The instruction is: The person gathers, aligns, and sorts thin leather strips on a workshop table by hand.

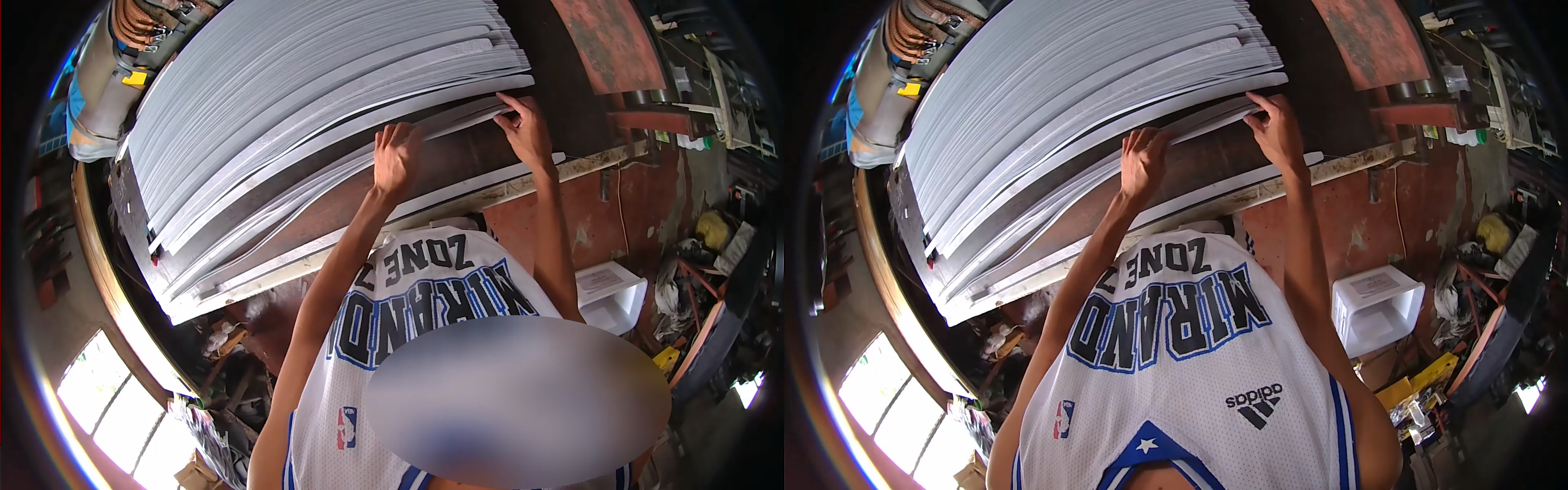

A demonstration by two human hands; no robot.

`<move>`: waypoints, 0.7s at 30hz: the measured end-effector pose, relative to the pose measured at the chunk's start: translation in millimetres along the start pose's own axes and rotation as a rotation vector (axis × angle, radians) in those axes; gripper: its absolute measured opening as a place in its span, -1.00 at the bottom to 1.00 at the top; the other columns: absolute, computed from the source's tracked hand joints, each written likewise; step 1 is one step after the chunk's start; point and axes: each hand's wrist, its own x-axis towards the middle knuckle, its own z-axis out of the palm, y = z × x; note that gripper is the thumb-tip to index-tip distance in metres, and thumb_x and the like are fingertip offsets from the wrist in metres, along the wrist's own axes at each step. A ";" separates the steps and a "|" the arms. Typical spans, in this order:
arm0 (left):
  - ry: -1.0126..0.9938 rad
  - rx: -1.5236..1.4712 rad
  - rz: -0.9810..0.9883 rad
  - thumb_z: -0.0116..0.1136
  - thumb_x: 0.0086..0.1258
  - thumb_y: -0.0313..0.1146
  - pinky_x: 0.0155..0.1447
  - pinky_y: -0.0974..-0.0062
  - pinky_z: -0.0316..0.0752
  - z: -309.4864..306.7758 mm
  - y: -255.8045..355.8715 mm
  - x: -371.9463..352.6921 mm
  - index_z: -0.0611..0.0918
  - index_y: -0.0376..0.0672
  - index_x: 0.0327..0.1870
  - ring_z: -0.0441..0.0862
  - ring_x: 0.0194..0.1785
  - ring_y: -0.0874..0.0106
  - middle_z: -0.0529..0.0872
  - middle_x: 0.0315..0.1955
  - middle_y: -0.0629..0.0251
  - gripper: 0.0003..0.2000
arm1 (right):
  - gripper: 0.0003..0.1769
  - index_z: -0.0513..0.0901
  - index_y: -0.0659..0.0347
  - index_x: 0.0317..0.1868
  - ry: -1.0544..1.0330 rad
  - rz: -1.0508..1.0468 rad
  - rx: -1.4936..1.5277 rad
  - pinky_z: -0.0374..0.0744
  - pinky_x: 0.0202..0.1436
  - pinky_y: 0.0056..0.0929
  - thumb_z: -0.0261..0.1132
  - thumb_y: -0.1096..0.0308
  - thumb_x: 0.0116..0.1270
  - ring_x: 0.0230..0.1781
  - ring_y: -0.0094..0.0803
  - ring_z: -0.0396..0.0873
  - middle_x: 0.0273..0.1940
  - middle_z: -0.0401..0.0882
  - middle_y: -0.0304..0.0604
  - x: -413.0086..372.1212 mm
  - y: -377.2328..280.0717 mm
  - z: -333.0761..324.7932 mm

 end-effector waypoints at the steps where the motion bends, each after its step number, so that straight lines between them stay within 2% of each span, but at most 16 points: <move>1: 0.003 0.009 0.003 0.23 0.27 -0.49 0.01 0.24 0.44 0.0 0.4 1.3 0.71 -0.09 -0.10 0.61 -0.06 0.21 0.70 -0.16 0.24 -0.80 | -0.54 0.65 0.04 0.15 -0.024 -0.012 -0.043 0.55 -0.30 -0.46 0.46 0.41 0.22 -0.47 -0.47 0.52 -0.11 0.55 -0.19 0.9 0.8 0.0; 5: 0.007 -0.014 -0.004 0.21 0.27 -0.50 0.03 0.23 0.45 1.5 2.7 2.8 0.72 -0.09 -0.07 0.61 -0.06 0.20 0.71 -0.15 0.21 -0.78 | -0.56 0.65 0.07 0.14 -0.031 0.023 -0.029 0.56 -0.28 -0.44 0.46 0.43 0.23 -0.44 -0.45 0.54 -0.11 0.56 -0.19 3.3 1.9 -0.9; 7: -0.004 -0.001 0.006 0.20 0.26 -0.52 0.04 0.23 0.45 0.4 4.0 2.9 0.72 -0.10 -0.05 0.61 -0.05 0.19 0.70 -0.15 0.19 -0.75 | -0.55 0.63 0.11 0.10 -0.024 0.042 -0.019 0.58 -0.25 -0.38 0.48 0.44 0.18 -0.40 -0.36 0.58 -0.14 0.54 -0.16 2.9 1.0 -0.6; 11: 0.013 -0.014 0.007 0.19 0.25 -0.53 0.04 0.24 0.45 0.1 6.6 3.5 0.71 -0.10 -0.03 0.61 -0.05 0.18 0.70 -0.16 0.18 -0.73 | -0.57 0.62 0.15 0.06 -0.019 0.035 0.042 0.59 -0.27 -0.40 0.49 0.46 0.15 -0.41 -0.37 0.60 -0.13 0.57 -0.17 4.2 1.4 -1.6; 14: -0.015 -0.049 -0.001 0.22 0.26 -0.49 0.07 0.21 0.42 -1.7 5.4 2.8 0.72 -0.08 0.00 0.59 0.01 0.20 0.69 -0.10 0.19 -0.72 | -0.59 0.62 0.18 0.02 -0.011 0.009 0.098 0.60 -0.27 -0.42 0.49 0.49 0.14 -0.41 -0.38 0.61 -0.11 0.59 -0.16 5.2 1.2 -1.8; 16: 0.072 0.108 0.018 0.26 0.27 -0.42 0.11 0.16 0.36 -9.4 13.3 5.8 0.72 -0.06 0.02 0.55 0.06 0.22 0.65 -0.02 0.22 -0.71 | -0.60 0.62 0.19 0.00 0.006 0.017 0.092 0.60 -0.26 -0.43 0.48 0.50 0.13 -0.41 -0.39 0.61 -0.10 0.62 -0.17 5.3 -1.5 -2.6; 19: 0.019 0.111 -0.018 0.30 0.26 -0.36 0.12 0.10 0.31 -10.7 11.6 3.7 0.71 -0.03 0.05 0.52 0.08 0.22 0.62 -0.01 0.25 -0.69 | -0.60 0.62 0.17 0.01 -0.003 0.028 0.062 0.60 -0.25 -0.42 0.48 0.50 0.14 -0.39 -0.39 0.61 -0.10 0.63 -0.19 5.9 -2.4 -3.2; 21: 0.022 0.090 -0.033 0.31 0.26 -0.36 0.09 0.13 0.33 -9.2 9.2 3.7 0.71 -0.03 0.04 0.53 0.05 0.22 0.62 -0.03 0.24 -0.70 | -0.58 0.63 0.14 0.04 -0.008 0.010 0.068 0.60 -0.25 -0.41 0.49 0.48 0.14 -0.38 -0.39 0.61 -0.11 0.63 -0.19 6.7 -4.6 -2.8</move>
